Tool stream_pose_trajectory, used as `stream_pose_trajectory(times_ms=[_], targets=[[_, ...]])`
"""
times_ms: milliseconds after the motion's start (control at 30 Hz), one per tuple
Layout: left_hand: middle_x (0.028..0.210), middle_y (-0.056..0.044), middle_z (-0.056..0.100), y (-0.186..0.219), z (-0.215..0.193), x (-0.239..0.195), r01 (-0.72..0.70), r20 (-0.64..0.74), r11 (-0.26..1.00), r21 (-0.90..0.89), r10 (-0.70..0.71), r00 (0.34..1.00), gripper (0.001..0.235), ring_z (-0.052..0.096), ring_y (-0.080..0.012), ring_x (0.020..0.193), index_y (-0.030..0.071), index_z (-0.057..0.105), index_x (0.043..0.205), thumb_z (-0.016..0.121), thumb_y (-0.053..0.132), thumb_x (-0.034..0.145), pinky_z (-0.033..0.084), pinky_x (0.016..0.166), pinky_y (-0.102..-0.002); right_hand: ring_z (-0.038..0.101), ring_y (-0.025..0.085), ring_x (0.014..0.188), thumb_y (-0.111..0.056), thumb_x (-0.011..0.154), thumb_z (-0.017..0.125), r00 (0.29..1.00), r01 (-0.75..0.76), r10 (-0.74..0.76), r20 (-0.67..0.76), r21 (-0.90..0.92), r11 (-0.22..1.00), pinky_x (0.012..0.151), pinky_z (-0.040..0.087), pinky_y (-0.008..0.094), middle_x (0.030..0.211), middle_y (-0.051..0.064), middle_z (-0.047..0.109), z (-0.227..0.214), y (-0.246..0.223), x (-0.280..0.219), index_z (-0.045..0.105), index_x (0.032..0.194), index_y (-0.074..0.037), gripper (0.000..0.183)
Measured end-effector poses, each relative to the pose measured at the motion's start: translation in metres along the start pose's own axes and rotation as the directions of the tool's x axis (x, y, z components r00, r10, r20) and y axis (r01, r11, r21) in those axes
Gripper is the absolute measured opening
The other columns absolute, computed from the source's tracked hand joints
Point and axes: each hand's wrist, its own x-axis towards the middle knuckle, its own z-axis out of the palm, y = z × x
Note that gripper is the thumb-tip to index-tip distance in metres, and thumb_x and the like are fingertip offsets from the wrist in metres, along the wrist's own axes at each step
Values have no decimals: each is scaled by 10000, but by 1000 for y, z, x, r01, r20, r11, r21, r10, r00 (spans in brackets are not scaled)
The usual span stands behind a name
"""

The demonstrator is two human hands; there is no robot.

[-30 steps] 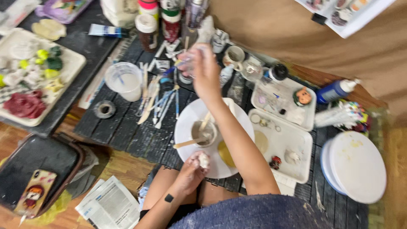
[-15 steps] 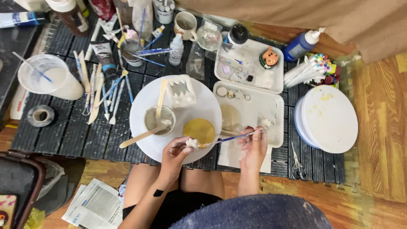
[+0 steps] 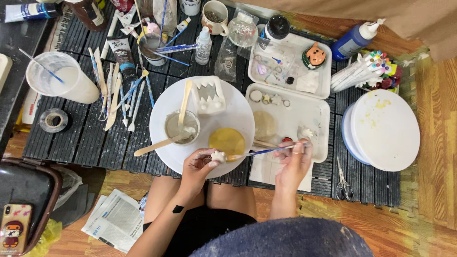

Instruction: The person sits on the floor and uses a sponge to wipe a small white figurine and a larger white mold. They then use a paintbrush to apply a white substance to the figurine before returning to wipe the mold with the sponge.

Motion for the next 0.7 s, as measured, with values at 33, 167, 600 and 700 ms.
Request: stream_pose_trajectory(times_ms=[33, 167, 600, 700], targets=[[1194, -141, 711, 1, -1, 0, 6, -2, 1000, 9, -6, 1000, 295, 697, -221, 1098, -33, 668, 1180, 707, -97, 895, 567, 990, -362, 669, 164, 762, -174, 1110, 523, 1000, -30, 29, -11, -30, 999, 635, 569, 321, 928, 111, 655, 2, 2, -2, 484, 1171, -62, 134], [1195, -146, 710, 5, -1, -2, 22, -5, 999, 32, -22, 1000, 302, 690, -213, 1103, -28, 661, 1196, 699, -92, 903, 560, 999, -358, 666, 175, 769, -166, 1109, 536, 999, 35, -35, 7, -20, 999, 656, 582, 338, 930, 113, 661, 8, 3, -4, 486, 1150, -60, 124], [1239, -102, 670, 6, -11, -1, 38, -26, 997, 68, -36, 999, 366, 665, -169, 1110, -28, 647, 1259, 695, -96, 903, 552, 972, -323, 659, 185, 771, -151, 1121, 497, 1000, 8, -7, 19, -17, 1000, 635, 572, 321, 916, 121, 646, 27, 7, -3, 467, 1169, -67, 101], [1251, -89, 668, 4, -15, -2, 8, -34, 997, 74, -5, 999, 398, 644, -154, 1073, -22, 642, 1263, 709, -108, 880, 535, 934, -300, 663, 191, 758, -150, 1121, 516, 995, 90, -88, 44, -47, 995, 635, 583, 334, 905, 124, 642, 23, 7, -6, 464, 1155, -69, 102]])
